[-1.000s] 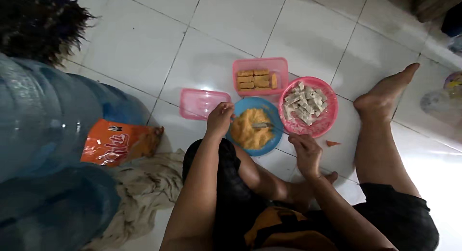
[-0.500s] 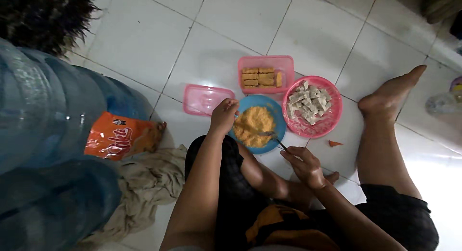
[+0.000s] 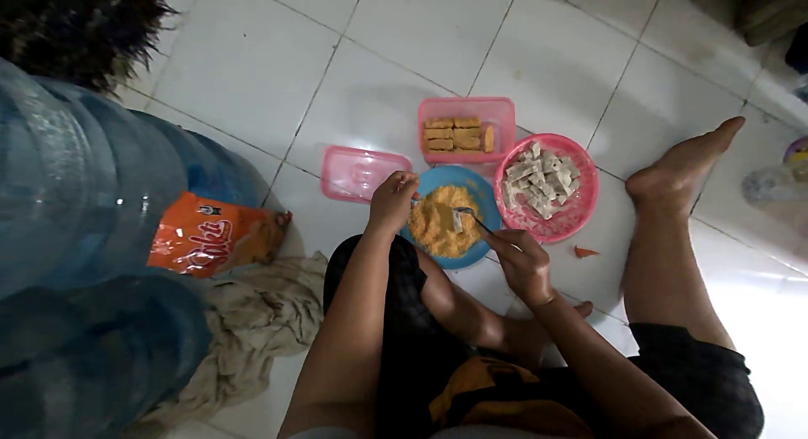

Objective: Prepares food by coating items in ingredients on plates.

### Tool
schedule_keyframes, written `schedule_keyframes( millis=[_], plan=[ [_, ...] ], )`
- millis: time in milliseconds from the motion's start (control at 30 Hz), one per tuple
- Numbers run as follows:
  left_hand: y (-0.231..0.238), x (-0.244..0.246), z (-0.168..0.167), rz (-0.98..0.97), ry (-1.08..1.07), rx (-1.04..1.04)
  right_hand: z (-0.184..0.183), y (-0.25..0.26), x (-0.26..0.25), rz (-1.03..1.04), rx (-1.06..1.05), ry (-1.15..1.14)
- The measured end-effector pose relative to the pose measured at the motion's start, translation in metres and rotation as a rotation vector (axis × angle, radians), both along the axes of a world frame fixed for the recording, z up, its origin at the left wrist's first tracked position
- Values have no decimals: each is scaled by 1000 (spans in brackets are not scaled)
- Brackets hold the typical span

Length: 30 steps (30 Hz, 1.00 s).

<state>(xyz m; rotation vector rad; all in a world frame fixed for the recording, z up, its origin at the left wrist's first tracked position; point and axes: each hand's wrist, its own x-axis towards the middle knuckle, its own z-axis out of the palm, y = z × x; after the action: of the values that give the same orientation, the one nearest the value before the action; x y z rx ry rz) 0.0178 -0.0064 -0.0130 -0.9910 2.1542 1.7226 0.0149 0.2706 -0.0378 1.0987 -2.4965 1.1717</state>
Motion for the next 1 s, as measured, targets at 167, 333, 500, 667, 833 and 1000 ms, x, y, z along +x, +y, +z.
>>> schedule_keyframes(
  millis=[167,333,500,667,833,1000],
  plan=[
    [-1,1,-1,9,25,16,6,-2,-4,-30,-37,-32],
    [1,0,1,5,14,15,-1,1,3,4,20,-46],
    [-1,0,-3,-4,26,-12,4,-2,0,-77,-4,-143],
    [-6,0,-1,-78,-134,-317,20,28,-24,-452,-437,-633],
    [7,-2,1,-278,-459,-489,19,68,-43,-893,-599,-846],
    [-9,14,-27,-522,-478,-437,-2,84,-31,-840,-457,-1052]
  ],
)
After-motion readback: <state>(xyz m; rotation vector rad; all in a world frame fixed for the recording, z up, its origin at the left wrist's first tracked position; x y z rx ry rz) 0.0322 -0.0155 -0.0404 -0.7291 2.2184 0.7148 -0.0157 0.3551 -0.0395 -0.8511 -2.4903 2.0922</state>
